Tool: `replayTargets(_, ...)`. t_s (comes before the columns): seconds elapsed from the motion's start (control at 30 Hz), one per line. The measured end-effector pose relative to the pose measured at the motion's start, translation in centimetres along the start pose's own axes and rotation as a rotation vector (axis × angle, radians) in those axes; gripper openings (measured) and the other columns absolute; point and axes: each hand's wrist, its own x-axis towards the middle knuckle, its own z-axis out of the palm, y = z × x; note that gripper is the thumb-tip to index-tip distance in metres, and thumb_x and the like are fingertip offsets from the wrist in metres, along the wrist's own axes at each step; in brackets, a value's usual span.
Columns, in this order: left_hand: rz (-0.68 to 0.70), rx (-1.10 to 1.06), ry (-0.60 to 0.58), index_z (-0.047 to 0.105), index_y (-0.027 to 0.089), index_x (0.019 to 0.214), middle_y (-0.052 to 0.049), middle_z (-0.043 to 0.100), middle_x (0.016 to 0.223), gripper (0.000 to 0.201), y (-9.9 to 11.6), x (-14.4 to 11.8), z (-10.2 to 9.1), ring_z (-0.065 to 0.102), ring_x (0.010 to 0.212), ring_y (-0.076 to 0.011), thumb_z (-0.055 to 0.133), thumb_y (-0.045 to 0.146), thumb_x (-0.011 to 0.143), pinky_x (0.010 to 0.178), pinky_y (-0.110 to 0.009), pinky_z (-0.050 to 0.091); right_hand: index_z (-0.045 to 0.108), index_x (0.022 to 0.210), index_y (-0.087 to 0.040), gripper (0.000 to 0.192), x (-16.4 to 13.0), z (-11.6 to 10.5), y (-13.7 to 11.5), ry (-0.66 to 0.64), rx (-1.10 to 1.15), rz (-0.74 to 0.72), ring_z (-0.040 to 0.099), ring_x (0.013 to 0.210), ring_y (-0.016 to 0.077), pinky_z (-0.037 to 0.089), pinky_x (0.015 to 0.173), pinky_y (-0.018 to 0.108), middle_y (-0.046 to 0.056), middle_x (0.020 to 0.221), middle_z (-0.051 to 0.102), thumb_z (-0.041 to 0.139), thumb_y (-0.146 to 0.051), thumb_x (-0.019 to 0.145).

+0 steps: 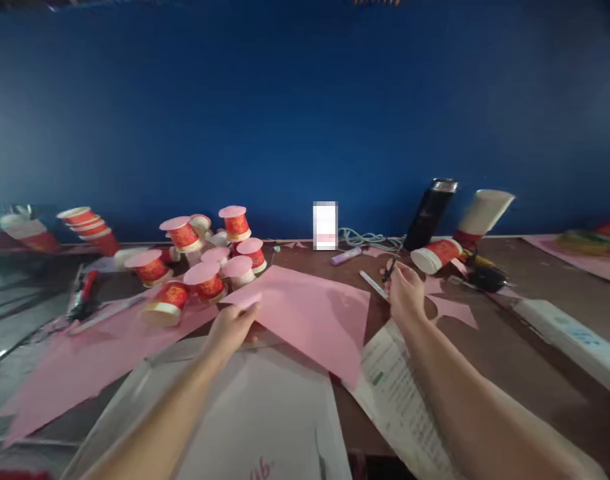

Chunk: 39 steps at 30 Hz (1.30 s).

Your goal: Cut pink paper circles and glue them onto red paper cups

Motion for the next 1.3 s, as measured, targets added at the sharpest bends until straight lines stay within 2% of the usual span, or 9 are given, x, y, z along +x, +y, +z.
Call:
replayTargets(0.33,-0.108,-0.122,0.040,0.071,0.014,0.085,-0.005,0.067,0.076,0.030,0.0,-1.8,-3.4,0.062,0.063,-0.0163,0.074,0.038,0.070,0.047,-0.024,0.054,0.064,0.083,-0.016,0.022,0.1,0.4,0.2,-0.004,0.016,0.026,0.035,0.039,0.0026,0.024,0.032,0.014,-0.004,0.062,0.060,0.064,-0.036,0.072)
replayTargets(0.47,-0.114,-0.307,0.080,0.068,0.012,0.091,-0.003,0.066,0.069,0.031,2.5,-2.4,-1.0,0.062,0.055,-0.0127,0.073,0.038,0.074,0.042,-0.018,0.048,0.065,0.086,-0.016,0.023,0.1,0.4,0.1,0.002,0.016,0.021,0.035,0.039,0.0029,0.024,0.033,0.015,-0.003,0.061,0.060,0.065,-0.034,0.071)
replayTargets(0.6,-0.175,-0.654,0.093,0.064,0.013,0.087,0.000,0.063,0.067,0.014,4.8,-2.0,3.0,0.061,0.051,-0.0089,0.066,0.026,0.082,0.045,-0.017,0.051,0.066,0.087,-0.016,0.023,0.3,0.3,-0.1,0.032,0.010,0.000,0.036,0.040,0.0032,0.025,0.034,0.016,-0.003,0.064,0.061,0.065,-0.032,0.071)
replayTargets(0.8,-0.163,-0.993,0.061,0.060,0.013,0.088,0.000,0.065,0.075,0.003,5.8,-1.2,6.9,0.063,0.056,-0.0063,0.059,0.012,0.086,0.058,-0.019,0.058,0.066,0.087,-0.017,0.028,0.5,0.0,-0.6,0.021,0.027,-0.016,0.036,0.040,0.0045,0.026,0.036,0.019,-0.003,0.065,0.061,0.067,-0.038,0.070)
replayTargets(1.0,-0.418,-0.739,-0.245,0.054,0.010,0.091,-0.016,0.071,0.085,0.016,5.1,-3.2,6.8,0.072,0.077,-0.0205,0.052,0.026,0.092,0.066,-0.026,0.059,0.066,0.089,-0.015,0.033,0.5,0.1,-1.1,-0.015,-0.002,-0.100,0.042,0.044,0.0069,0.031,0.040,0.020,-0.001,0.064,0.061,0.067,-0.042,0.071)
replayTargets(1.1,-0.361,-0.376,-0.577,0.061,0.009,0.094,-0.018,0.073,0.093,0.039,5.3,-4.6,4.8,0.071,0.072,-0.0188,0.057,0.047,0.087,0.060,-0.025,0.057,0.065,0.097,-0.015,0.037,0.6,-0.2,-1.7,0.024,-0.004,-0.152,0.044,0.046,0.0072,0.031,0.041,0.020,0.001,0.068,0.063,0.067,-0.042,0.073)
replayTargets(1.17,-0.252,-0.022,-0.762,0.066,0.009,0.088,-0.014,0.073,0.078,0.048,5.7,-5.3,3.4,0.064,0.053,-0.0136,0.056,0.055,0.084,0.044,-0.020,0.047,0.065,0.101,-0.016,0.038,0.9,-0.5,-2.1,0.047,0.000,-0.182,0.044,0.047,0.0070,0.032,0.041,0.019,0.001,0.070,0.064,0.067,-0.043,0.074)
replayTargets(1.23,-0.054,0.147,-0.713,0.068,0.012,0.087,-0.009,0.073,0.073,0.049,6.4,-5.6,2.8,0.060,0.049,-0.0113,0.052,0.057,0.085,0.046,-0.021,0.046,0.065,0.102,-0.017,0.038,1.2,-0.7,-2.2,0.063,-0.008,-0.199,0.044,0.047,0.0070,0.032,0.042,0.019,0.001,0.070,0.064,0.066,-0.044,0.074)
replayTargets(1.3,0.170,0.230,-0.548,0.069,0.016,0.091,-0.006,0.073,0.078,0.049,7.1,-5.2,3.0,0.063,0.057,-0.0134,0.045,0.058,0.088,0.053,-0.024,0.049,0.065,0.103,-0.017,0.039,1.3,-0.7,-2.1,0.075,-0.027,-0.187,0.043,0.045,0.0070,0.032,0.042,0.020,0.001,0.070,0.064,0.066,-0.044,0.074)
